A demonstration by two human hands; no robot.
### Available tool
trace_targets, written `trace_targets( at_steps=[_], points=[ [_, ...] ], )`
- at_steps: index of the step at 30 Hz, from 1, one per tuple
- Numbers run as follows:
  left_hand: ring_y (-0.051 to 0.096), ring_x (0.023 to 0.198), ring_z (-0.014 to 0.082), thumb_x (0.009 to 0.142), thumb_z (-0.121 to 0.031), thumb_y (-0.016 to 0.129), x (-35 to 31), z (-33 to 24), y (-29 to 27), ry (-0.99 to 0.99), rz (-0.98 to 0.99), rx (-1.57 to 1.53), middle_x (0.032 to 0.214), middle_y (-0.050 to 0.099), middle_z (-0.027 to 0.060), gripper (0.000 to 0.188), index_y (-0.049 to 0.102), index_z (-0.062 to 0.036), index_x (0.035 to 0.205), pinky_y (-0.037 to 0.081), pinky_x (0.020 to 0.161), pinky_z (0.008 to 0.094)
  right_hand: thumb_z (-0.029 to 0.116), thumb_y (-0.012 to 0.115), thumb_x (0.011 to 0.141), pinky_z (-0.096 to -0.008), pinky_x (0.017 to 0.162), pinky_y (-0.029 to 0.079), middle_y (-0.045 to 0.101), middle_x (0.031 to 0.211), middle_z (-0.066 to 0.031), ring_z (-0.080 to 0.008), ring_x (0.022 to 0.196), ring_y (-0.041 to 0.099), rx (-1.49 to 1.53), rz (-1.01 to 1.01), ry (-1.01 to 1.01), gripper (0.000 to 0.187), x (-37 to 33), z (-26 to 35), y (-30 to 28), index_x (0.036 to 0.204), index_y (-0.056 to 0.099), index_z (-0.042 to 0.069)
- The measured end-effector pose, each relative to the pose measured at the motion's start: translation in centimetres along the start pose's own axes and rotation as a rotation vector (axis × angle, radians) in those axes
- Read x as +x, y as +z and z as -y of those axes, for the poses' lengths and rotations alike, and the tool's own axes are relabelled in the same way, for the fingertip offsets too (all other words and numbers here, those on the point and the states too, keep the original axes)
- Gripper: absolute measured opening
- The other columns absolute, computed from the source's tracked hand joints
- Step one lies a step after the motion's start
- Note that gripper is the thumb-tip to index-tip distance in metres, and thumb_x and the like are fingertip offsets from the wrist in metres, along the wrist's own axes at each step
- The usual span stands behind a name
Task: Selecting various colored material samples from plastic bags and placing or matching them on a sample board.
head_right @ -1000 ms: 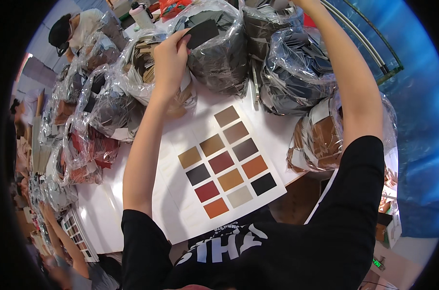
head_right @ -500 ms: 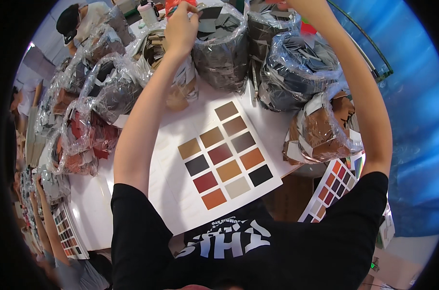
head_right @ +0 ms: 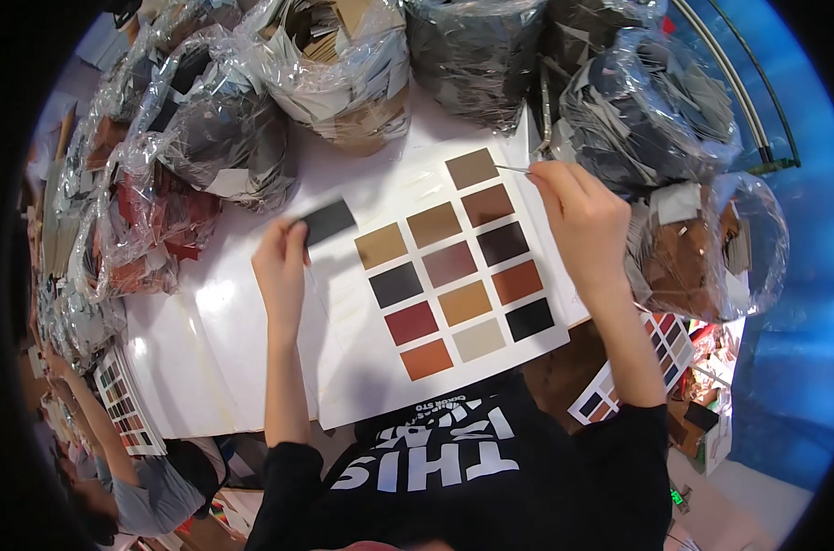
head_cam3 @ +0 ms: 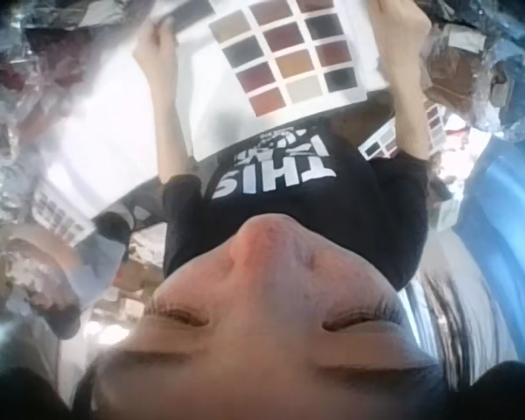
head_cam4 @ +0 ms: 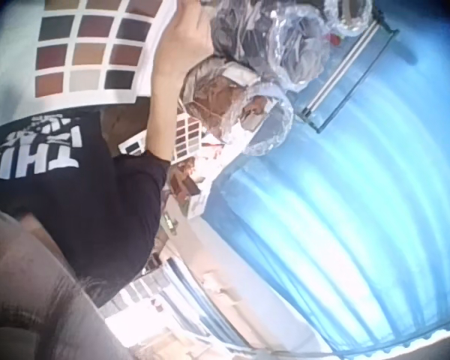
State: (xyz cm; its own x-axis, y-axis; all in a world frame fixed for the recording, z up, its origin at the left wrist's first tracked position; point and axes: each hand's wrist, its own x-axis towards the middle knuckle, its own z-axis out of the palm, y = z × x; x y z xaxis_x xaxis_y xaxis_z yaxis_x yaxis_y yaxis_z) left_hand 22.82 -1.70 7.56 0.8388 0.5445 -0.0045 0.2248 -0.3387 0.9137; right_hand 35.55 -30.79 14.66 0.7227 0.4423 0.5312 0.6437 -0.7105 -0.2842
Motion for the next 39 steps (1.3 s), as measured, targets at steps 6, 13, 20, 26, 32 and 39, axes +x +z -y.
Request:
trace_targets(
  at_steps=[6, 13, 20, 26, 32, 39],
  points=[
    [0.057, 0.061, 0.0267, 0.082, -0.005, 0.064, -3.5, 1.5, 1.6, 0.297, 0.15, 0.285, 0.072, 0.059, 0.0109, 0.004, 0.063, -0.0061, 0.085, 0.046, 0.055, 0.0353, 0.005, 0.064, 0.088, -0.0227, 0.052, 0.043, 0.06, 0.062, -0.0041, -0.0068, 0.057, 0.057, 0.685, 0.175, 0.615, 0.011, -0.7, -0.3, 10.1, 0.083, 0.057, -0.001],
    [0.06, 0.09, 0.0241, 0.078, -0.009, 0.066, -1.4, 1.1, 5.6, 0.501, 0.24, 0.426, 0.09, 0.063, 0.0076, 0.009, 0.059, -0.0063, 0.083, 0.047, 0.075, 0.0367, 0.007, 0.064, 0.089, -0.0191, 0.05, 0.037, 0.058, 0.059, -0.0006, -0.0028, 0.054, 0.053, 0.889, 0.417, 0.869, 0.016, -2.0, 0.0, 16.5, 0.079, 0.054, 0.002],
    [0.051, 0.119, 0.0225, 0.081, -0.013, 0.066, 0.6, 1.1, 7.5, 0.435, 0.359, 0.509, 0.123, 0.06, 0.0089, 0.012, 0.057, -0.0059, 0.085, 0.039, 0.095, 0.0428, 0.01, 0.065, 0.089, -0.0188, 0.049, 0.033, 0.058, 0.057, -0.0004, -0.0013, 0.053, 0.049, 0.859, 0.446, 0.931, 0.017, -1.7, 0.3, 16.6, 0.077, 0.055, 0.002],
    [0.048, 0.124, 0.0235, 0.077, -0.006, 0.067, 1.0, 1.3, 8.8, 0.404, 0.375, 0.547, 0.13, 0.058, 0.007, 0.013, 0.055, -0.0062, 0.082, 0.036, 0.099, 0.0458, 0.008, 0.066, 0.088, -0.0182, 0.049, 0.035, 0.058, 0.06, 0.0003, -0.0016, 0.054, 0.05, 0.828, 0.465, 0.943, 0.016, -2.0, 0.2, 16.7, 0.077, 0.055, 0.003],
    [0.048, 0.125, 0.024, 0.078, -0.006, 0.066, 1.0, 1.6, 9.0, 0.406, 0.38, 0.598, 0.131, 0.057, 0.0075, 0.013, 0.054, -0.0065, 0.082, 0.035, 0.1, 0.0471, 0.011, 0.066, 0.088, -0.0192, 0.048, 0.033, 0.057, 0.057, 0.0008, -0.0002, 0.051, 0.045, 0.81, 0.454, 0.929, 0.017, -1.9, 0.4, 16.5, 0.078, 0.056, 0.002],
    [0.05, 0.122, 0.0235, 0.081, -0.013, 0.066, 0.8, 1.7, 9.2, 0.411, 0.388, 0.617, 0.131, 0.057, 0.0078, 0.014, 0.054, -0.0068, 0.083, 0.036, 0.1, 0.0495, 0.01, 0.068, 0.086, -0.0215, 0.05, 0.038, 0.058, 0.056, -0.0022, -0.0046, 0.052, 0.054, 0.591, 0.54, 0.831, 0.019, -0.6, 0.9, 15.9, 0.077, 0.053, 0.002]
  ],
)
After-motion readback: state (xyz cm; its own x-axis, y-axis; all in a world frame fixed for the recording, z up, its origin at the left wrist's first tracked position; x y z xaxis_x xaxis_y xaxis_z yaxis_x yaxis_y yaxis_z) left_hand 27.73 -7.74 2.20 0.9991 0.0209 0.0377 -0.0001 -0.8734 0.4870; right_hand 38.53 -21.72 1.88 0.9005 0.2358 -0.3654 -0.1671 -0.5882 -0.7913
